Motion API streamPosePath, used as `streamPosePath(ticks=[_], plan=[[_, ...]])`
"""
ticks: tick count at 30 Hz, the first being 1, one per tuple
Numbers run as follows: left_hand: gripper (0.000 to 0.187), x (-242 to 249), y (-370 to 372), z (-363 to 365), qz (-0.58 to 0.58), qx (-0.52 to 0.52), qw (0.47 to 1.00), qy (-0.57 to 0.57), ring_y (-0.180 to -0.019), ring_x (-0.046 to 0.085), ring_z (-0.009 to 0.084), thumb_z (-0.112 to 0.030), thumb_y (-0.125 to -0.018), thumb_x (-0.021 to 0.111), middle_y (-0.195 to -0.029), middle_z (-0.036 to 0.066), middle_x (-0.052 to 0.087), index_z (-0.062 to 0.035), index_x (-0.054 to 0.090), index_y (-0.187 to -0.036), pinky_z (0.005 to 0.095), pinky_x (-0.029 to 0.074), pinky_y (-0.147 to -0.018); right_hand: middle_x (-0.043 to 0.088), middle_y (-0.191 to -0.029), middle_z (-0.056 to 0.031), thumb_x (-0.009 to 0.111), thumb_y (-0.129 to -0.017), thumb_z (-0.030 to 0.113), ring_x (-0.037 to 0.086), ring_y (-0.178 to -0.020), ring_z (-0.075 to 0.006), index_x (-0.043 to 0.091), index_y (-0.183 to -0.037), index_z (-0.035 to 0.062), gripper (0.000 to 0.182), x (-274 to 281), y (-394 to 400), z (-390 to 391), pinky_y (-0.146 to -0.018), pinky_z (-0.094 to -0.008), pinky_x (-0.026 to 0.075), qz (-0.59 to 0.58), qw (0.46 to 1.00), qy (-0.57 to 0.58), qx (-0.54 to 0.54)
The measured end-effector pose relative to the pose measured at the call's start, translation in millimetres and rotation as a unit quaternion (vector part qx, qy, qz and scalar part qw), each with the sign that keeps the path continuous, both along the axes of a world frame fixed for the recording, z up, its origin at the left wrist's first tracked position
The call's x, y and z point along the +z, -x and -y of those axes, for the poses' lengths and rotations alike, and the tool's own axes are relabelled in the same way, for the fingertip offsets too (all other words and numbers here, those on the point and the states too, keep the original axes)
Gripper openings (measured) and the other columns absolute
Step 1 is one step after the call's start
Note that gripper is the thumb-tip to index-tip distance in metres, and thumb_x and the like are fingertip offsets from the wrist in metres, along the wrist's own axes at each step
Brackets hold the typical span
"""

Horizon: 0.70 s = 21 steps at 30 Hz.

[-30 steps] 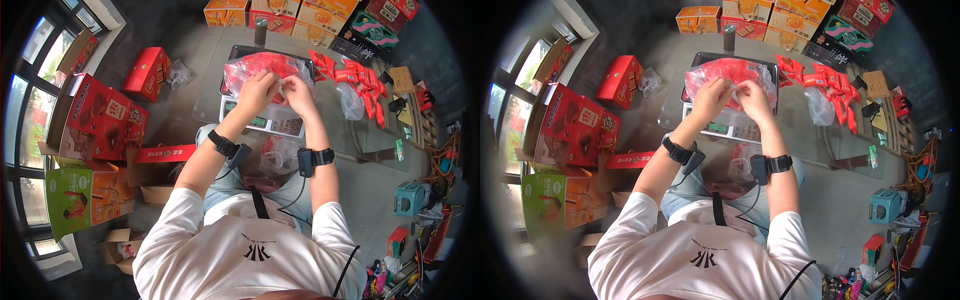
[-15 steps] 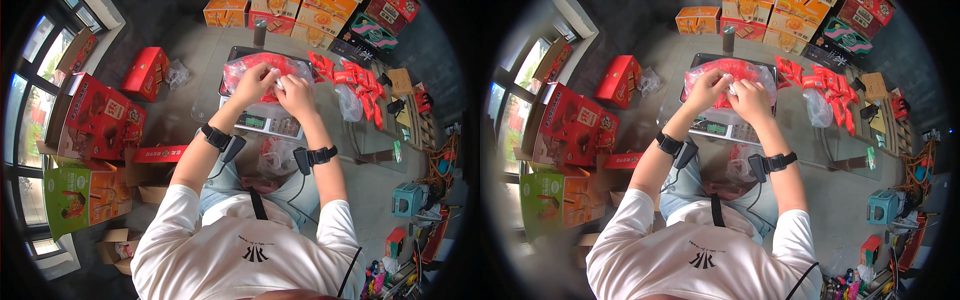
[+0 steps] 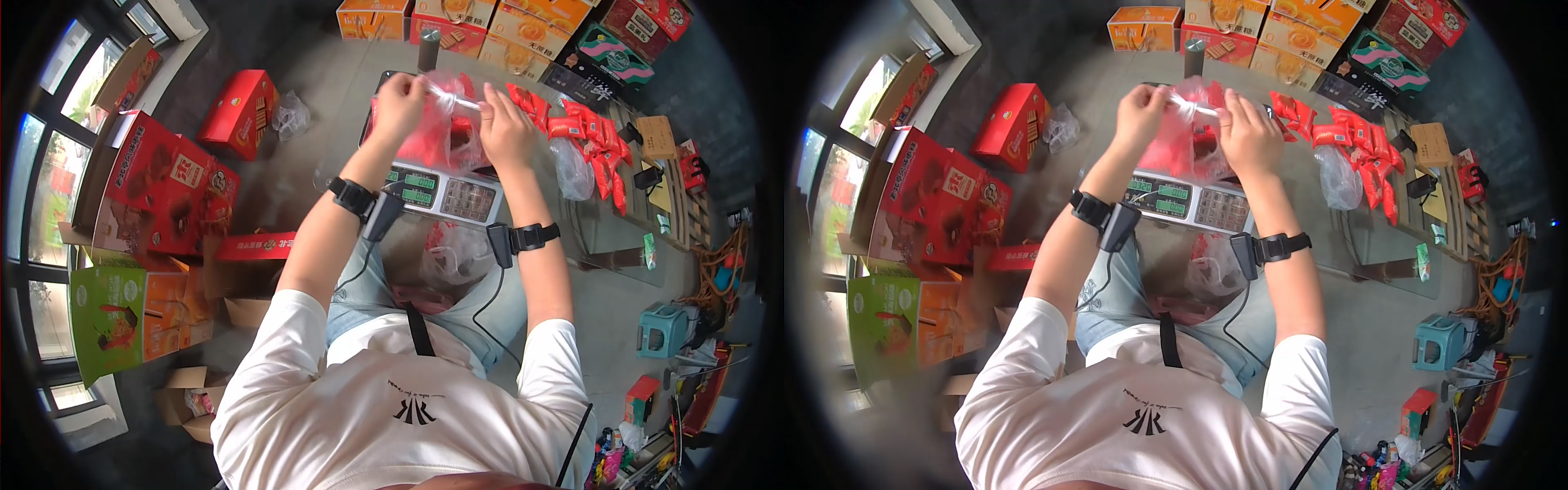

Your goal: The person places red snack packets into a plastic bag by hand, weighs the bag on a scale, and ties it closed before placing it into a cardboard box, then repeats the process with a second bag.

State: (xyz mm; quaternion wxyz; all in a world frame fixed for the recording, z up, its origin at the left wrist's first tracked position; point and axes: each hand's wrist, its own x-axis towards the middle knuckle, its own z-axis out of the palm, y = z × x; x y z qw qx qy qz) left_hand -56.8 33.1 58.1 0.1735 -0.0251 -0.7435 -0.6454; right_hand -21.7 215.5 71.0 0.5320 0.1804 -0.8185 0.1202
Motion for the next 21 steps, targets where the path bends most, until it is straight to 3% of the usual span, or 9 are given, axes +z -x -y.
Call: streamPosePath(ticks=[1, 4, 7, 9, 11, 13, 14, 17, 21], plan=[[0.027, -10, 9, 10, 0.008, 0.012, 1.000, 0.002, -0.062, 0.055, 0.0094, -0.023, -0.089, 0.058, -0.070, 0.005, 0.062, 0.0024, 0.061, -0.081, 0.0249, 0.044, -0.056, 0.064, -0.075, -0.0042, 0.054, -0.088, 0.030, 0.063, -0.069, -0.0242, 0.065, -0.090, 0.0094, 0.024, -4, -2, -6, -0.060, -0.0353, 0.048, 0.005, 1.000, -0.001, 0.001], [0.027, -34, 13, 34, 0.013, 0.060, 0.997, 0.039, -0.062, 0.055, 0.0103, -0.023, -0.088, 0.059, -0.068, 0.005, 0.062, 0.0028, 0.061, -0.081, 0.0259, 0.044, -0.056, 0.062, -0.069, -0.0067, 0.051, -0.090, 0.028, 0.059, -0.060, -0.0275, 0.059, -0.072, 0.0085, 0.028, -23, -12, -27, -0.057, -0.0376, 0.045, 0.107, 0.993, -0.009, -0.054], [0.027, -52, 4, 49, 0.029, 0.100, 0.993, 0.055, -0.062, 0.055, 0.0113, -0.023, -0.088, 0.059, -0.068, 0.006, 0.061, 0.0028, 0.060, -0.080, 0.0272, 0.044, -0.057, 0.061, -0.067, -0.0073, 0.051, -0.090, 0.028, 0.058, -0.059, -0.0278, 0.057, -0.069, 0.0082, 0.029, -57, -23, -39, -0.056, -0.0381, 0.044, 0.163, 0.983, -0.010, -0.080], [0.027, -70, -1, 54, 0.049, 0.129, 0.984, 0.111, -0.059, 0.057, 0.0210, -0.023, -0.086, 0.059, -0.066, 0.013, 0.061, 0.0024, 0.059, -0.077, 0.0335, 0.045, -0.059, 0.061, -0.065, -0.0075, 0.051, -0.090, 0.027, 0.058, -0.057, -0.0279, 0.056, -0.067, 0.0081, 0.030, -68, -28, -40, -0.055, -0.0386, 0.043, 0.156, 0.984, -0.017, -0.083], [0.027, -89, -2, 58, 0.059, 0.133, 0.986, 0.083, -0.059, 0.058, 0.0215, -0.023, -0.086, 0.058, -0.065, 0.013, 0.061, 0.0019, 0.058, -0.076, 0.0338, 0.045, -0.060, 0.061, -0.063, -0.0080, 0.051, -0.090, 0.027, 0.058, -0.056, -0.0284, 0.057, -0.067, 0.0080, 0.031, -74, -35, -39, -0.055, -0.0390, 0.043, 0.172, 0.980, -0.030, -0.093], [0.027, -88, -7, 59, 0.072, 0.162, 0.979, 0.103, -0.060, 0.058, 0.0218, -0.023, -0.086, 0.058, -0.065, 0.012, 0.061, 0.0013, 0.058, -0.076, 0.0340, 0.045, -0.060, 0.061, -0.063, -0.0085, 0.051, -0.090, 0.027, 0.058, -0.055, -0.0287, 0.058, -0.067, 0.0077, 0.031, -79, -40, -39, -0.055, -0.0393, 0.044, 0.176, 0.981, -0.017, -0.083], [0.029, -86, -8, 60, 0.060, 0.158, 0.978, 0.122, -0.057, 0.055, 0.0135, -0.024, -0.088, 0.058, -0.064, 0.007, 0.060, 0.0024, 0.059, -0.075, 0.0291, 0.043, -0.054, 0.061, -0.062, -0.0090, 0.051, -0.090, 0.027, 0.058, -0.055, -0.0290, 0.059, -0.068, 0.0074, 0.031, -80, -41, -39, -0.055, -0.0395, 0.044, 0.180, 0.981, -0.005, -0.069], [0.028, -73, 6, 66, 0.031, 0.128, 0.982, 0.132, -0.052, 0.054, 0.0133, -0.023, -0.088, 0.057, -0.064, 0.007, 0.060, 0.0020, 0.058, -0.075, 0.0281, 0.044, -0.051, 0.061, -0.063, -0.0102, 0.051, -0.090, 0.027, 0.058, -0.056, -0.0295, 0.060, -0.069, 0.0069, 0.030, -78, -29, -47, -0.056, -0.0398, 0.045, 0.172, 0.983, 0.021, -0.065], [0.026, -24, 56, 69, -0.025, 0.136, 0.983, 0.123, -0.054, 0.060, 0.0127, -0.023, -0.089, 0.056, -0.069, 0.007, 0.062, 0.0013, 0.059, -0.079, 0.0259, 0.046, -0.051, 0.064, -0.070, -0.0131, 0.049, -0.092, 0.026, 0.061, -0.062, -0.0307, 0.063, -0.076, 0.0055, 0.030, -1, -4, -35, -0.059, -0.0407, 0.046, 0.174, 0.982, 0.060, -0.041]])
